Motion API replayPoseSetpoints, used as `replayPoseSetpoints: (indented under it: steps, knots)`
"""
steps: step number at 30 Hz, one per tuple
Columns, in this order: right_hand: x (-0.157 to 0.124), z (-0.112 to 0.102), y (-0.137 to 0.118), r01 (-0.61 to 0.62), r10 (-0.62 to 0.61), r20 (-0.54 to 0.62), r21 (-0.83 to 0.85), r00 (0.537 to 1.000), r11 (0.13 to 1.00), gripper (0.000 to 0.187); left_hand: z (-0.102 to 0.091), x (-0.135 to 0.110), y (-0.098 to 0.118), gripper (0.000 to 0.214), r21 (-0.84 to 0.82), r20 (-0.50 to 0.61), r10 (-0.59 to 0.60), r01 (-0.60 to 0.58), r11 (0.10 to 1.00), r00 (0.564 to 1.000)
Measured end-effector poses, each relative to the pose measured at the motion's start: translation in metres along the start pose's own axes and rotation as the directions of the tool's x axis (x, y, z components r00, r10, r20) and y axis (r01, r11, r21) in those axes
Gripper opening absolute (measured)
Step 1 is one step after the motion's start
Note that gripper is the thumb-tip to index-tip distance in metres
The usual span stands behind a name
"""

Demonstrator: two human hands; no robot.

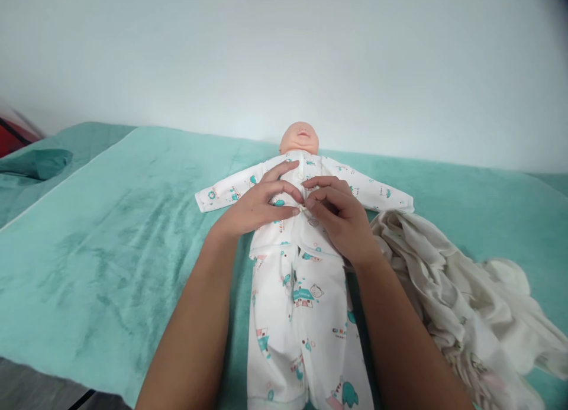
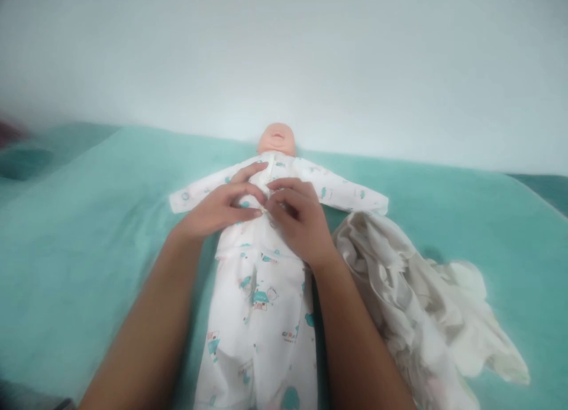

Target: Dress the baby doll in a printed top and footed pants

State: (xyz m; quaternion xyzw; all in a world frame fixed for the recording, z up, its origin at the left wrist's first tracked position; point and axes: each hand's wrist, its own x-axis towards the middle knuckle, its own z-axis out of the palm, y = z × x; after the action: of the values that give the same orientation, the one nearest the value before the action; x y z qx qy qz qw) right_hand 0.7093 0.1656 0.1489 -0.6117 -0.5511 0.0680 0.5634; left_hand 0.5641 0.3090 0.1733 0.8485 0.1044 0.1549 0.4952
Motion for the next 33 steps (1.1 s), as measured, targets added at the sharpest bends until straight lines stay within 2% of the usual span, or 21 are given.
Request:
replayPoseSetpoints:
  steps: [5,17,29,33]
  knots:
    - [0.0,0.001,-0.001,-0.015,0.015,-0.001,0.022,1.0,1.0,0.012,-0.001,-0.001,0.003,0.015,0.008,0.014,-0.01,0.01,1.0,1.0]
    - [0.001,0.002,-0.002,-0.043,0.044,-0.018,0.029,0.999,0.999,0.013,0.01,0.003,-0.005,0.009,0.005,-0.128,0.082,-0.082,0.997,0.988]
    - [0.001,0.003,-0.002,-0.071,0.074,-0.044,0.082,0.996,0.994,0.02,0.009,0.004,-0.007,0.013,-0.01,-0.103,0.106,-0.108,0.994,0.989]
    - [0.001,0.003,-0.001,-0.061,0.064,-0.036,0.072,0.997,0.996,0.025,0.008,0.005,-0.007,0.013,-0.004,-0.107,0.08,-0.081,0.997,0.991]
